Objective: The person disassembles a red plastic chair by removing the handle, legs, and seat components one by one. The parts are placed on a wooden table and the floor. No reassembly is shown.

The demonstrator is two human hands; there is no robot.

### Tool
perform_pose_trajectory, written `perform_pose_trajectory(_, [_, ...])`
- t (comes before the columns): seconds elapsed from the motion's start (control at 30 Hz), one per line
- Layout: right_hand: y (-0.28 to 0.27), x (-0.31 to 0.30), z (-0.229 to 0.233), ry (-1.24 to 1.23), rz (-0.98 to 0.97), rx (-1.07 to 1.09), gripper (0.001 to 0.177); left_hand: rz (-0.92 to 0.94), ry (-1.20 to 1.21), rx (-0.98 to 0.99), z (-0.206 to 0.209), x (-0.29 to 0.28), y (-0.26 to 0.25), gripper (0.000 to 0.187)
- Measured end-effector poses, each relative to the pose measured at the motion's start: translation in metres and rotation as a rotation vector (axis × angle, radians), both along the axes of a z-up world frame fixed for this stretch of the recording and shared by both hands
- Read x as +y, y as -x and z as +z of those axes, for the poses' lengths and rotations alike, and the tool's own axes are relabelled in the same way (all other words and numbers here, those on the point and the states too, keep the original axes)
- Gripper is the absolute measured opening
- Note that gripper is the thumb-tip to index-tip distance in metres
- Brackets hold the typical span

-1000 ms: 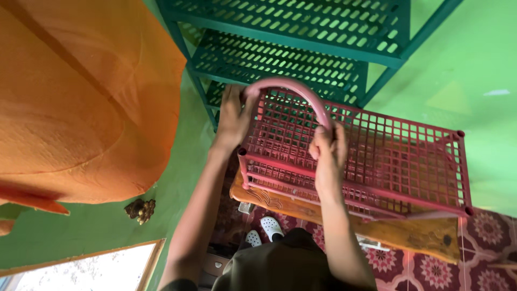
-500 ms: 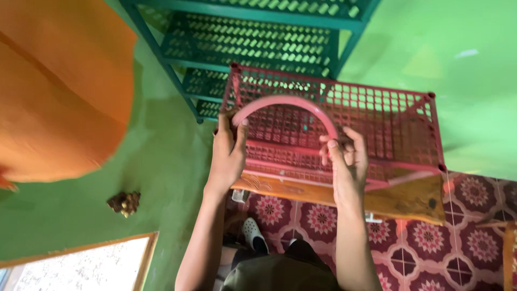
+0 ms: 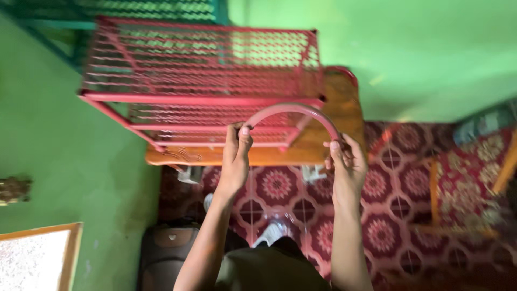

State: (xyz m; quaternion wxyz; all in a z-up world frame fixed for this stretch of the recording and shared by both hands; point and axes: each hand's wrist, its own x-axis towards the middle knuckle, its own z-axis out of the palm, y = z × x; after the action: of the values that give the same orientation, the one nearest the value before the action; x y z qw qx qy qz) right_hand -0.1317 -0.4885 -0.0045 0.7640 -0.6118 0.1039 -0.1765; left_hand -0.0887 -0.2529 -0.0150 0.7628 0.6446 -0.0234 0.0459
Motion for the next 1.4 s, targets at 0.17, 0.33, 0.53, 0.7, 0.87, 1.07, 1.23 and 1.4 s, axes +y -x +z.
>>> perform_pose_trajectory(0.17, [0.023,-0.063,-0.013,0.076,-0.109,0.051,0.030,-0.099,0.043,0.082,-0.024,-0.073,0.014,0.034])
perform_pose_trajectory(0.33, [0.023,-0.118,-0.037,0.034,-0.203,0.008,0.032,-0.232,0.123,0.168,-0.043,-0.132,0.010,0.035])
perform_pose_trajectory(0.53, [-0.015,-0.183,-0.065,0.046,-0.267,0.114,0.032,-0.252,0.017,0.123,-0.067,-0.193,-0.032,0.041])
perform_pose_trajectory(0.7, [-0.064,-0.237,-0.079,0.139,-0.268,0.189,0.030,-0.204,0.022,0.081,-0.086,-0.242,-0.080,0.040])
perform_pose_trajectory(0.87, [-0.124,-0.278,-0.111,0.136,-0.183,0.219,0.032,0.034,-0.236,0.057,-0.114,-0.276,-0.128,0.035])
perform_pose_trajectory(1.07, [-0.184,-0.308,-0.182,0.043,-0.120,0.245,0.038,0.180,-0.337,0.075,-0.177,-0.299,-0.181,0.027])
perform_pose_trajectory(1.23, [-0.242,-0.341,-0.252,0.171,-0.045,0.319,0.041,0.240,-0.504,0.242,-0.245,-0.321,-0.222,0.035])
perform_pose_trajectory(1.4, [-0.317,-0.379,-0.317,0.006,0.145,0.175,0.045,0.276,-0.571,0.153,-0.306,-0.348,-0.286,0.051])
